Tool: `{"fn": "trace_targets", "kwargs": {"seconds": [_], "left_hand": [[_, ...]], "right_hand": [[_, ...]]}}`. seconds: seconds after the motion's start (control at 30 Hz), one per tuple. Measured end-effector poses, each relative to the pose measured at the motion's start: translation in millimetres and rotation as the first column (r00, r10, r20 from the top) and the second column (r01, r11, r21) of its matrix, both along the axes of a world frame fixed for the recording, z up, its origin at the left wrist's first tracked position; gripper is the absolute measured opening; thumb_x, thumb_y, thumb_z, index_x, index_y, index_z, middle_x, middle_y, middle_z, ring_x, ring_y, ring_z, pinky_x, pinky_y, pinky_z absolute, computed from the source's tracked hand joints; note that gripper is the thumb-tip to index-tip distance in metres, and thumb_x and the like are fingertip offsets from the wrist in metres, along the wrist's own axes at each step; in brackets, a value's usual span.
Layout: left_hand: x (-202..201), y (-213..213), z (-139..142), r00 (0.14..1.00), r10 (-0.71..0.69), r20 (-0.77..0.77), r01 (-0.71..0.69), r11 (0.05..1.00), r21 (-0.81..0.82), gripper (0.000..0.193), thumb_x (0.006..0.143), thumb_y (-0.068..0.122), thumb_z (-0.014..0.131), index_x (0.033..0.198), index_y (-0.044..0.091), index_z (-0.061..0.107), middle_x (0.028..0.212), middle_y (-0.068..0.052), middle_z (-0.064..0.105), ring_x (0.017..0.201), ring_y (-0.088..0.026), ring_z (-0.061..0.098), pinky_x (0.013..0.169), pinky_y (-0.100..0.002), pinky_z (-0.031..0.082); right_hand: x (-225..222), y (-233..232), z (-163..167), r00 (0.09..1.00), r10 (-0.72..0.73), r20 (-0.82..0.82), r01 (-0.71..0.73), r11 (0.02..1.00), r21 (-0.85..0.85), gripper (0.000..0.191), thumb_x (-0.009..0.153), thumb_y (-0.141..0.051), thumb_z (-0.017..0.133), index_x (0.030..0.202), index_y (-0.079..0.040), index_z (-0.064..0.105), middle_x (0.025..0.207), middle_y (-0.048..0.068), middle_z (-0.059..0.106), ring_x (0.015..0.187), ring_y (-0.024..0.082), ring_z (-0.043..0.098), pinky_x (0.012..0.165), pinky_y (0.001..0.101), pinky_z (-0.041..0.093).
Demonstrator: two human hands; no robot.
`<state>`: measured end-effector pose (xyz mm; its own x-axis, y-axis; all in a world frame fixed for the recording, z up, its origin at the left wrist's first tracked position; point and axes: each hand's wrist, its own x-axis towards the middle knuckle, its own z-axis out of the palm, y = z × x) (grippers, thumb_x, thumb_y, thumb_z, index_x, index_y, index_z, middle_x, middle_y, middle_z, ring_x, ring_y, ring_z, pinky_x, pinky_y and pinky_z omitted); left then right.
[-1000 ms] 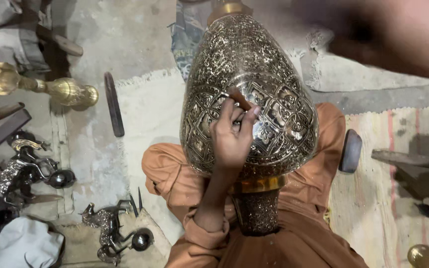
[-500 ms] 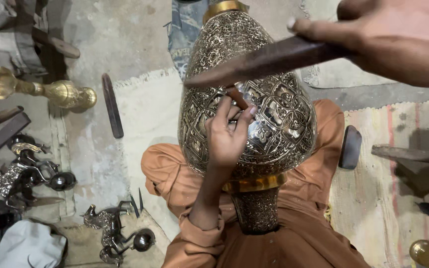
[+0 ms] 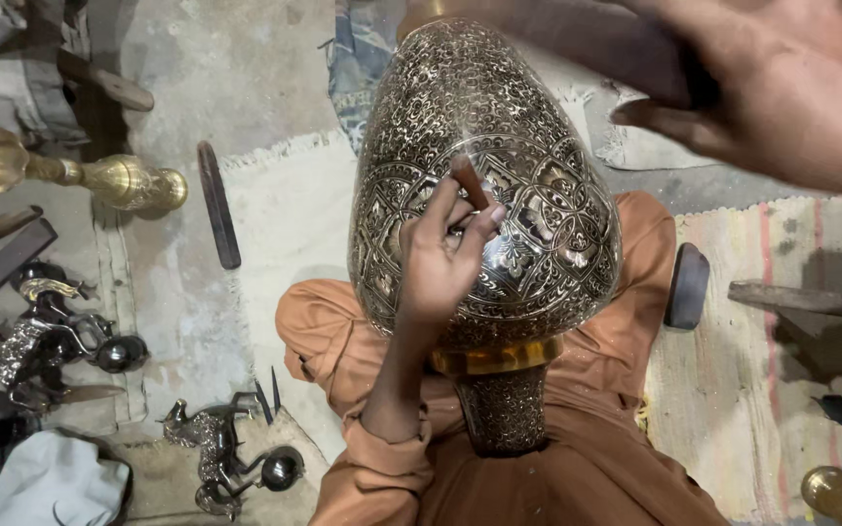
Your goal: The person sits on the floor with a large engraved brass vase braced against their lap. They hold a small chisel against the vase's patterned surface and repeatedly strike it with a wooden mallet, repositioning the chisel to work different areas of the decoration.
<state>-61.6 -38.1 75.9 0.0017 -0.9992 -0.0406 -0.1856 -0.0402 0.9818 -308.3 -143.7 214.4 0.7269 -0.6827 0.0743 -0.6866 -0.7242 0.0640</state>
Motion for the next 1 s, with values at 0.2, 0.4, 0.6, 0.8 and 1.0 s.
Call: {"fn": "trace_targets", "kwargs": {"seconds": [0.2, 0.4, 0.6, 0.8, 1.0], "left_hand": [[4.7, -0.5, 5.3, 0.998, -0.029, 0.058, 0.024, 0.996, 0.083, 0.02, 0.101, 0.02, 0.066, 0.115, 0.005, 0.066, 0.084, -0.01, 0.081, 0.067, -0.016, 0.075, 0.06, -0.031, 0.059], [6.6, -4.6, 5.7, 0.997, -0.057, -0.052, 0.055, 0.998, -0.027, 0.029, 0.1, 0.019, 0.068, 0.124, 0.003, 0.063, 0.1, -0.013, 0.08, 0.084, -0.016, 0.079, 0.072, -0.029, 0.067], [10.2, -6.5, 4.3, 0.996, -0.071, -0.045, 0.072, 0.997, 0.036, 0.031, 0.097, 0.017, 0.067, 0.125, 0.005, 0.062, 0.101, -0.015, 0.08, 0.085, -0.02, 0.08, 0.071, -0.031, 0.069], [13.2, -10.0, -1.2, 0.993, -0.12, 0.001, 0.12, 0.991, 0.059, 0.031, 0.099, 0.019, 0.065, 0.128, 0.008, 0.062, 0.105, -0.014, 0.08, 0.084, -0.021, 0.082, 0.073, -0.034, 0.069], [13.4, -9.2, -4.3, 0.994, -0.095, -0.049, 0.099, 0.992, 0.078, 0.03, 0.099, 0.02, 0.066, 0.127, 0.01, 0.062, 0.106, -0.015, 0.08, 0.087, -0.021, 0.082, 0.079, -0.036, 0.069]], "right_hand": [[-6.3, -0.2, -4.8, 0.98, -0.123, -0.155, 0.123, 0.992, -0.009, 0.073, 0.084, -0.035, 0.079, 0.152, -0.02, 0.055, 0.097, 0.012, 0.073, 0.074, 0.028, 0.072, 0.068, 0.04, 0.059], [-28.2, -6.6, -20.0, 0.995, -0.046, 0.09, 0.04, 0.997, 0.059, 0.063, 0.088, -0.024, 0.081, 0.146, -0.014, 0.056, 0.103, 0.015, 0.07, 0.091, 0.03, 0.072, 0.08, 0.0411, 0.059], [-43.9, -25.7, -42.1, 0.995, -0.073, -0.067, 0.078, 0.993, 0.089, 0.054, 0.092, -0.024, 0.084, 0.14, -0.017, 0.06, 0.099, 0.009, 0.072, 0.088, 0.019, 0.071, 0.079, 0.0349, 0.059], [-52.3, -25.6, -55.5, 0.939, -0.296, 0.177, 0.248, 0.936, 0.248, 0.03, 0.096, -0.019, 0.085, 0.119, -0.007, 0.068, 0.088, 0.012, 0.071, 0.078, 0.021, 0.07, 0.07, 0.0358, 0.058], [-67.4, -57.0, -73.0, 0.814, -0.264, 0.517, -0.005, 0.888, 0.46, 0.038, 0.104, -0.036, 0.072, 0.114, 0.001, 0.066, 0.102, 0.011, 0.068, 0.093, 0.016, 0.066, 0.082, 0.03, 0.054]]}}
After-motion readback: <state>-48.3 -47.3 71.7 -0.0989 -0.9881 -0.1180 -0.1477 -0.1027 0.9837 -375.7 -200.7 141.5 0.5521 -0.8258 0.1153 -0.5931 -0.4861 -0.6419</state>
